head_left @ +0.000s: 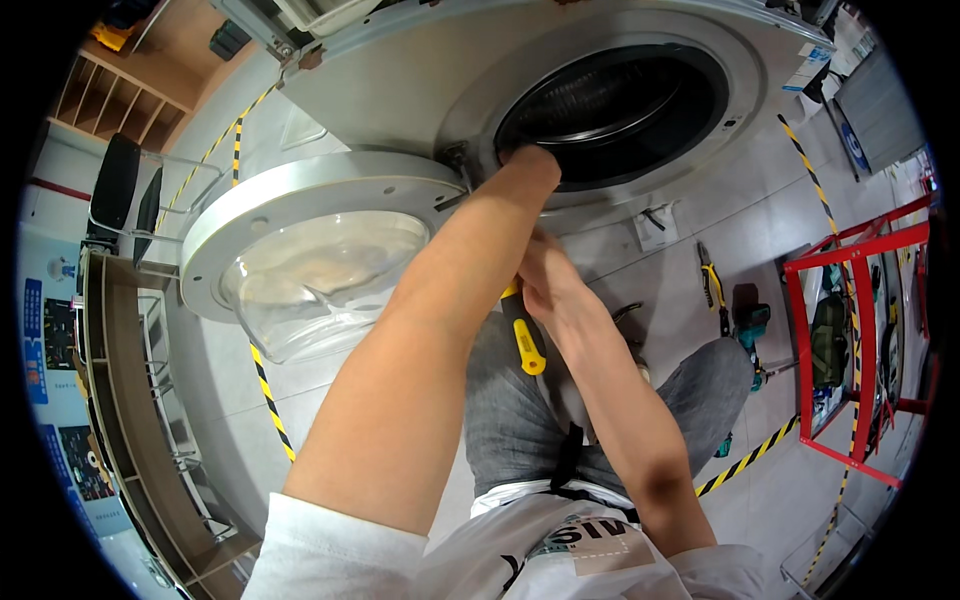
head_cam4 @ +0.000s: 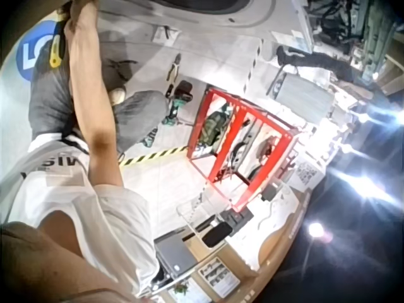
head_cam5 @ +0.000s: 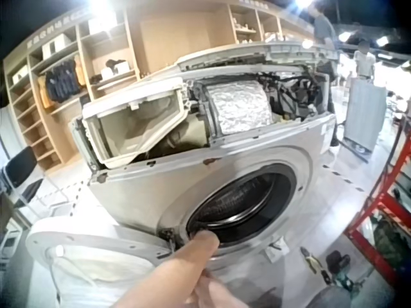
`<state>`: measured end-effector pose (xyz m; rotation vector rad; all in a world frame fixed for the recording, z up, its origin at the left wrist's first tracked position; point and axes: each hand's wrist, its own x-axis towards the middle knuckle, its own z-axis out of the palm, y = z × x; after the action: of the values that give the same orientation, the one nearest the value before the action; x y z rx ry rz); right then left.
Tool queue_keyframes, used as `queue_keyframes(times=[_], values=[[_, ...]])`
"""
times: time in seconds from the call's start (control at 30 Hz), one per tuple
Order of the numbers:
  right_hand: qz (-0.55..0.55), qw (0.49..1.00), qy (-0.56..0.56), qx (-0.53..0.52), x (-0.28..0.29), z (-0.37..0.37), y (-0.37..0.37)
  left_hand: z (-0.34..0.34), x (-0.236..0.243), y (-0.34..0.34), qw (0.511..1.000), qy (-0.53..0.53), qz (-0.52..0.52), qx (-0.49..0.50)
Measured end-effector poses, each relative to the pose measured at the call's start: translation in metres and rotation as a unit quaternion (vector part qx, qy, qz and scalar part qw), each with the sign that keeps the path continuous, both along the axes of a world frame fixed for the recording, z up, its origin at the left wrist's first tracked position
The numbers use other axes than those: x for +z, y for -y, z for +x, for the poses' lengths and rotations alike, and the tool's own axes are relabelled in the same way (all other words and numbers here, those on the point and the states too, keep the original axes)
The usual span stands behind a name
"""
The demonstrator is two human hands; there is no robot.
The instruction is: The person unscrews the door hinge of a washing machine using a screwdriver and then removes the rubber seal from the door opening by hand.
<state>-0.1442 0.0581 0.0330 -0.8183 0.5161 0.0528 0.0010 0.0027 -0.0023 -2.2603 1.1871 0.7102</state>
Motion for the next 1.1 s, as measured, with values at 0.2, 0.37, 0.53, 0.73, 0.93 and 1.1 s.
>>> queue_keyframes(times=[0.2, 0.37, 0.53, 0.73, 0.93, 1.1], values=[[-0.004, 0.998, -0.018, -0.061, -0.004, 0.005, -0.009, 0.004, -0.009, 0.003, 0.999, -0.003, 0.036, 0.006], [0.075, 0.993, -0.012, -0.089, -0.011, 0.002, -0.005, -0.006, -0.001, 0.011, 0.999, 0.022, 0.039, -0.025], [0.024, 0.999, 0.013, -0.037, -0.015, 0.013, -0.013, 0.032, -0.061, 0.009, 0.997, 0.045, 0.029, -0.055], [0.010, 1.000, 0.023, 0.007, -0.034, 0.014, 0.007, 0.018, -0.040, 0.017, 0.998, 0.033, 0.026, -0.051], [0.059, 0.997, 0.031, 0.026, -0.026, 0.018, 0.002, 0.017, -0.034, 0.013, 0.998, 0.031, 0.030, -0.046], [0.020, 0.999, 0.034, -0.023, -0.029, 0.019, -0.003, 0.017, -0.032, 0.011, 0.998, 0.032, 0.030, -0.044]])
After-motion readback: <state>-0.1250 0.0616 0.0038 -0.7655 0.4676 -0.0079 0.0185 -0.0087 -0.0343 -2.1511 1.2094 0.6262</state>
